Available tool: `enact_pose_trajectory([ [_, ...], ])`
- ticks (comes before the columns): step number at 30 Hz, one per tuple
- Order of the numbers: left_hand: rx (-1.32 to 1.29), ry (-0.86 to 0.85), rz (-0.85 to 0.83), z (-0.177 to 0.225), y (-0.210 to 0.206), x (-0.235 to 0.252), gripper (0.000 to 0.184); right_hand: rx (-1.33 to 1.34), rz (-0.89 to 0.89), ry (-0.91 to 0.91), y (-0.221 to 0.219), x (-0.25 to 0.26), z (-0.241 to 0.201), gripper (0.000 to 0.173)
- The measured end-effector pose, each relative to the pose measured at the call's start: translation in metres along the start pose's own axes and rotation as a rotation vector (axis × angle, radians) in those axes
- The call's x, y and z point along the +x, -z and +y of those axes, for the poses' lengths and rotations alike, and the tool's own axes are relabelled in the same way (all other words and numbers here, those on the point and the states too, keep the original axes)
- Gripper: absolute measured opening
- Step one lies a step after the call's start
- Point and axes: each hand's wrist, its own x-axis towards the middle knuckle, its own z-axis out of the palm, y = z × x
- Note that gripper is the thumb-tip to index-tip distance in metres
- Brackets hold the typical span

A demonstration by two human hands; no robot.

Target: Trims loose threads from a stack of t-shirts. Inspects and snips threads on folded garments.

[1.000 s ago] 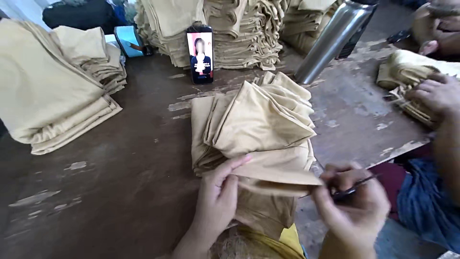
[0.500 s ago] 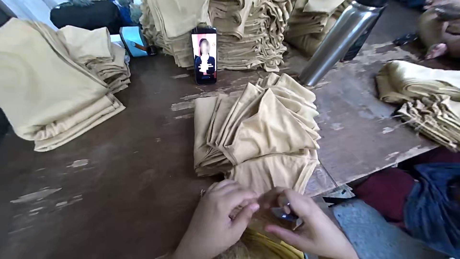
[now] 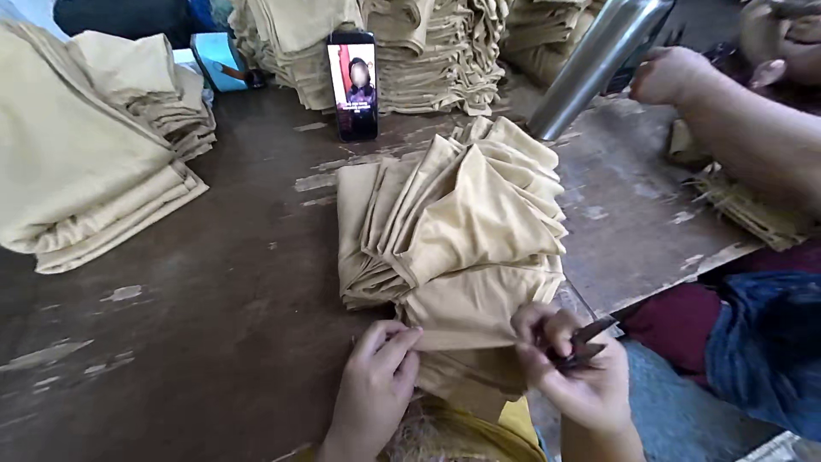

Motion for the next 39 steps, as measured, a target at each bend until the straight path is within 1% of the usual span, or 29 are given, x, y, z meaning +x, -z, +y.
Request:
enact_pose_trajectory([
  [2, -0.034, 0.003, -0.017, 0.002, -0.003, 0.001, 0.02, -0.116, 0.149, 0.063, -0.008, 0.011, 0.005, 0.013],
  [3, -0.08, 0.029, -0.029, 0.003, -0.004, 0.003, 0.021, -0.199, 0.204, 0.085, -0.015, 0.015, 0.01, 0.015],
  [4, -0.178, 0.084, -0.042, 0.005, -0.003, 0.005, 0.024, -0.286, 0.221, 0.089, -0.023, 0.017, 0.017, 0.016],
  [5, -0.341, 0.161, -0.053, 0.006, -0.002, 0.007, 0.028, -0.352, 0.197, 0.069, -0.031, 0.017, 0.023, 0.015],
  [7, -0.728, 0.335, -0.055, 0.009, 0.001, 0.012, 0.038, -0.4, 0.069, 0.008, -0.042, 0.014, 0.031, 0.013],
  [9, -1.045, 0.443, -0.029, 0.006, 0.003, 0.01, 0.043, -0.311, -0.041, -0.014, -0.044, 0.011, 0.03, 0.015],
  [11, -1.172, 0.457, 0.017, 0.005, 0.003, 0.006, 0.038, -0.133, -0.079, -0.015, -0.042, 0.006, 0.026, 0.017],
  [14, -1.156, 0.358, 0.035, 0.004, 0.001, 0.0, 0.033, 0.01, -0.09, 0.035, -0.046, 0.003, 0.02, 0.02],
  [17, -1.103, 0.318, 0.06, 0.008, -0.003, -0.002, 0.033, 0.013, -0.073, 0.106, -0.055, 0.008, 0.017, 0.019],
  [22, -0.87, 0.249, 0.09, 0.009, -0.008, -0.001, 0.034, -0.245, -0.004, 0.223, -0.066, 0.015, 0.006, 0.016],
  [25, -0.799, 0.219, 0.116, 0.008, -0.009, -0.001, 0.024, -0.286, -0.037, 0.261, -0.068, 0.011, -0.002, 0.014],
  [26, -0.796, 0.223, 0.119, 0.008, -0.01, -0.002, 0.02, -0.269, -0.051, 0.253, -0.067, 0.009, -0.004, 0.014],
  [28, -0.819, 0.263, 0.109, 0.009, -0.01, -0.004, 0.015, -0.233, -0.084, 0.169, -0.059, 0.006, -0.004, 0.017],
  [29, -0.841, 0.289, 0.113, 0.009, -0.01, -0.004, 0.013, -0.243, -0.096, 0.12, -0.053, 0.004, -0.003, 0.021],
  [31, -0.903, 0.316, 0.128, 0.008, -0.007, -0.004, 0.014, -0.331, -0.107, 0.049, -0.042, 0.001, 0.002, 0.034],
  [33, -0.983, 0.332, 0.133, 0.006, -0.004, -0.003, 0.014, -0.445, -0.173, -0.005, -0.035, -0.001, 0.006, 0.041],
  [35, -1.064, 0.327, 0.124, 0.007, -0.003, -0.003, 0.015, -0.537, -0.245, -0.025, -0.035, -0.001, 0.008, 0.041],
  [39, -1.079, 0.24, 0.086, 0.008, -0.006, -0.007, 0.018, -0.619, -0.225, 0.019, -0.046, 0.002, 0.007, 0.042],
])
